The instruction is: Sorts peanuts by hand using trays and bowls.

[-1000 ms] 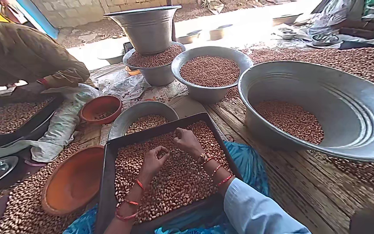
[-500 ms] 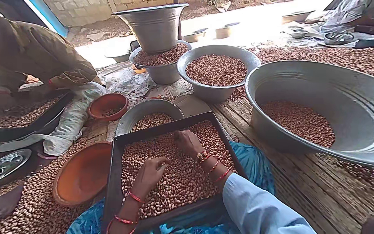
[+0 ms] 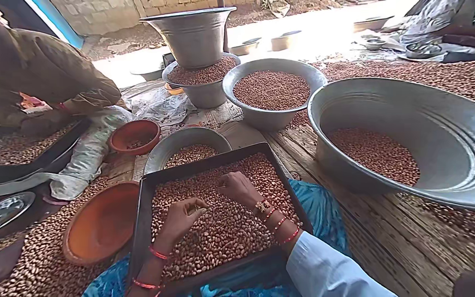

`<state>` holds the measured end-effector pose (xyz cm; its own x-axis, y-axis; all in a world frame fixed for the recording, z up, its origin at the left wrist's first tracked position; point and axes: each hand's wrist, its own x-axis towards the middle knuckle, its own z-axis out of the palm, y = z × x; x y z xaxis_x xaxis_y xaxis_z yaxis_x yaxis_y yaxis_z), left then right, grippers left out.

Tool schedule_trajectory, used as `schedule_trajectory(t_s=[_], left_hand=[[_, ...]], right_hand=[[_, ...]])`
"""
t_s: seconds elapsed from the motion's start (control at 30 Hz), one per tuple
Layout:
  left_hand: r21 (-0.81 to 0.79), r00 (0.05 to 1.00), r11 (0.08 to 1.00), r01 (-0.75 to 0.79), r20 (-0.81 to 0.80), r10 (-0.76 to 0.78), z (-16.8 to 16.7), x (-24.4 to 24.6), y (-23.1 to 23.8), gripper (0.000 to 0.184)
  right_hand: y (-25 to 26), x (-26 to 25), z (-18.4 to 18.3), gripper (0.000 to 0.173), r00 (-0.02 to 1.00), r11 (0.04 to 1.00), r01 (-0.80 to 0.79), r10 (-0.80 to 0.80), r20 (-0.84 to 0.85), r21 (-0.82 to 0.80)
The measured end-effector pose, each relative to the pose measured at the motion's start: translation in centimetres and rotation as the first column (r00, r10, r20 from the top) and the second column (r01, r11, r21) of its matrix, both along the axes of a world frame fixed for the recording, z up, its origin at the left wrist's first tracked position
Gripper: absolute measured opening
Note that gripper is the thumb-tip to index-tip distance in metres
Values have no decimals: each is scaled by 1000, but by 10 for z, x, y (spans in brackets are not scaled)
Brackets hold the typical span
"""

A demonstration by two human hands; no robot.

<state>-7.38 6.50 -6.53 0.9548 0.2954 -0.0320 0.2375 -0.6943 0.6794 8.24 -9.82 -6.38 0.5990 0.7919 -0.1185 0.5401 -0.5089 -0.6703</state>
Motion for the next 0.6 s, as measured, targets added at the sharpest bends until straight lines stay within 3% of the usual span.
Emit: schedule_trajectory(t_s=[0.07, 0.13, 0.2, 0.27, 0.33, 0.43, 0.6], left_hand=[[-354, 974, 933, -67, 178, 138, 3, -9, 18, 12], [-640, 925, 766, -58, 254, 282, 4, -15, 27, 20], [-672, 914, 736, -76, 248, 321, 4, -20, 30, 25], [-485, 946, 863, -143, 190, 264, 3, -23, 26, 22], [-123, 981, 976, -180, 56, 188, 5, -25, 17, 17], [210, 982, 962, -172, -41, 185, -3, -21, 1, 15], [394, 990, 913, -107, -42, 134, -9, -13, -7, 21]], right_hand=[[2, -12, -1, 23, 996, 996, -90, 90, 3, 15], [6, -21, -5, 22, 986, 985, -169, 168, 11, 19], [12, -30, -8, 23, 975, 975, -220, 220, 30, 5], [16, -35, -8, 23, 968, 970, -238, 241, 69, -47], [18, -38, -11, 23, 959, 966, -245, 254, 129, -81], [18, -38, -14, 21, 943, 957, -264, 283, 177, -120], [13, -38, -17, 23, 949, 961, -250, 267, 167, -116]])
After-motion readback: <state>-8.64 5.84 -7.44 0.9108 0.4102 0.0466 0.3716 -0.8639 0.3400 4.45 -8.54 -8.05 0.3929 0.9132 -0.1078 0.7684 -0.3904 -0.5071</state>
